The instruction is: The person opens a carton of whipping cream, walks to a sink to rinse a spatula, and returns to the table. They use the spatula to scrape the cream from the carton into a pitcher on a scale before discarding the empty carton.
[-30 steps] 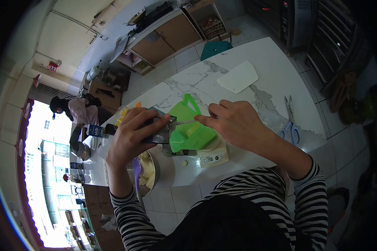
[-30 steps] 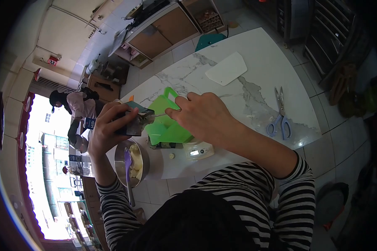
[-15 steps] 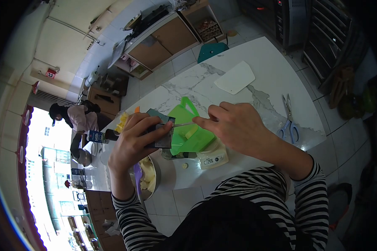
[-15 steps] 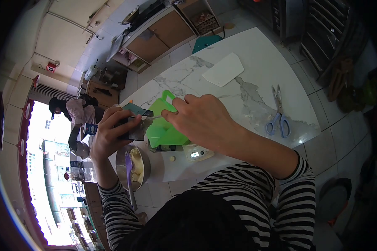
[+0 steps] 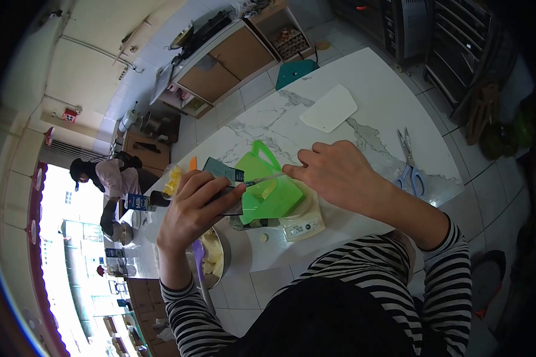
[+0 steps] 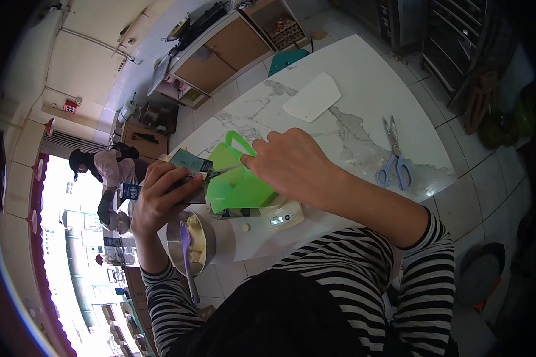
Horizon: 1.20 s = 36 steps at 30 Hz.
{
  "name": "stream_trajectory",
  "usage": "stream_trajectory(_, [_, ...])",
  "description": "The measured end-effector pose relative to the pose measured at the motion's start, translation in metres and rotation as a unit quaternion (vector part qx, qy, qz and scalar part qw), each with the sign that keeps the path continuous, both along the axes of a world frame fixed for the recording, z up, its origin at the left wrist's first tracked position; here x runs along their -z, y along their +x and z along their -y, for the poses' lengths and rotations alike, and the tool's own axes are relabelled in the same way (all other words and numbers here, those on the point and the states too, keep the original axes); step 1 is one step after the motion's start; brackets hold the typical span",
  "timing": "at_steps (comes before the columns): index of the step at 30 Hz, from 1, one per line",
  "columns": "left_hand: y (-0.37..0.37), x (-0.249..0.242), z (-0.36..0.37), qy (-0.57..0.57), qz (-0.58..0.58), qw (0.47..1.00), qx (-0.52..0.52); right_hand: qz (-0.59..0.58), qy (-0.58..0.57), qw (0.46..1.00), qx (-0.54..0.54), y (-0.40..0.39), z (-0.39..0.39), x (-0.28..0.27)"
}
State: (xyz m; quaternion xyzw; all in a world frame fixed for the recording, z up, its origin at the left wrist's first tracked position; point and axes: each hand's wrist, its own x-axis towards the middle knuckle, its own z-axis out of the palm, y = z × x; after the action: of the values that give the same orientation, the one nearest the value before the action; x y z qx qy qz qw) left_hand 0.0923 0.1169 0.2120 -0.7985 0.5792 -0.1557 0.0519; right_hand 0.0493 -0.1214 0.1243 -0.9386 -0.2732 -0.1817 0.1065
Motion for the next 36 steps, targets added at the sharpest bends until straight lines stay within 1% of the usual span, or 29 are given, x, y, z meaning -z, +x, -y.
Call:
stream_trajectory(4, [0.001,-0.006,-0.007,-0.001,0.006,1.0,-0.02,0.027,0.017,0.999,0.01,-0.004,0.006,0.0])
stream_trajectory(5, [0.002,-0.007,-0.009,-0.018,-0.015,0.999,-0.039,0.028,0.018,0.999,0.01,-0.006,0.006,0.0])
stream_trajectory(6, [0.002,-0.008,-0.01,-0.036,-0.036,0.997,-0.058,0.034,0.047,0.998,0.015,-0.009,0.006,-0.001])
stream_trajectory(7, [0.003,-0.009,-0.013,-0.036,-0.035,0.997,-0.058,0.041,0.076,0.996,0.021,-0.011,0.005,-0.001])
stream_trajectory(8, [0.006,-0.008,-0.017,-0.065,-0.047,0.995,-0.066,0.042,0.077,0.996,0.022,-0.012,0.002,0.002])
stream_trajectory(9, [0.007,-0.007,-0.021,-0.093,-0.061,0.991,-0.073,0.086,0.1,0.991,0.031,-0.012,-0.002,0.006])
stream_trajectory(10, [0.009,-0.006,-0.025,-0.091,-0.061,0.991,-0.072,0.129,0.123,0.983,0.041,-0.012,-0.008,0.012])
stream_trajectory(11, [0.011,-0.005,-0.03,-0.113,-0.05,0.99,-0.065,0.129,0.125,0.983,0.043,-0.011,-0.013,0.018])
stream_trajectory(12, [0.011,-0.004,-0.032,-0.135,-0.039,0.988,-0.059,0.144,0.136,0.978,0.068,-0.009,-0.02,0.026])
stream_trajectory(13, [0.01,-0.004,-0.031,-0.136,-0.016,0.989,-0.048,0.159,0.146,0.972,0.092,-0.008,-0.025,0.031])
stream_trajectory(14, [0.01,-0.003,-0.032,-0.136,-0.015,0.99,-0.047,0.161,0.147,0.972,0.093,-0.008,-0.028,0.035])
stream_trajectory(16, [0.012,-0.003,-0.036,-0.141,0.029,0.99,-0.001,0.109,0.156,0.976,0.11,-0.008,-0.032,0.037])
stream_trajectory(17, [0.013,-0.001,-0.041,-0.139,0.037,0.99,0.006,0.111,0.156,0.975,0.109,-0.008,-0.032,0.037])
stream_trajectory(19, [0.012,0.003,-0.044,-0.149,0.049,0.988,0.018,0.06,0.175,0.979,0.088,-0.007,-0.032,0.037])
stream_trajectory(20, [0.011,0.004,-0.044,-0.158,0.058,0.985,0.03,0.061,0.175,0.979,0.087,-0.007,-0.031,0.036])
stream_trajectory(22, [0.01,0.006,-0.043,-0.16,0.061,0.985,0.036,-0.068,0.222,0.971,0.051,-0.005,-0.025,0.028])
stream_trajectory(23, [0.011,0.01,-0.043,-0.166,0.081,0.982,0.048,-0.068,0.223,0.971,0.051,-0.002,-0.022,0.025])
stream_trajectory(25, [0.01,0.013,-0.042,-0.172,0.1,0.978,0.059,-0.195,0.294,0.936,0.01,0.004,-0.017,0.02])
stream_trajectory(26, [0.01,0.014,-0.042,-0.166,0.12,0.976,0.072,-0.196,0.294,0.936,0.01,0.007,-0.014,0.018])
stream_trajectory(28, [0.009,0.017,-0.042,-0.16,0.14,0.974,0.083,-0.265,0.373,0.889,-0.013,0.013,-0.011,0.016])
stream_trajectory(29, [0.009,0.018,-0.042,-0.159,0.142,0.973,0.086,-0.266,0.372,0.889,-0.014,0.017,-0.011,0.019])
stream_trajectory(31, [0.009,0.021,-0.043,-0.159,0.145,0.972,0.089,-0.306,0.465,0.829,-0.056,0.025,-0.012,0.028])
stream_trajectory(32, [0.009,0.022,-0.043,-0.157,0.15,0.972,0.086,-0.306,0.465,0.829,-0.056,0.028,-0.01,0.03])
stream_trajectory(34, [0.01,0.022,-0.043,-0.155,0.154,0.972,0.084,-0.403,0.454,0.792,-0.064,0.033,-0.007,0.028])
stream_trajectory(36, [0.011,0.023,-0.043,-0.131,0.178,0.971,0.089,-0.413,0.447,0.791,-0.068,0.035,-0.002,0.02])
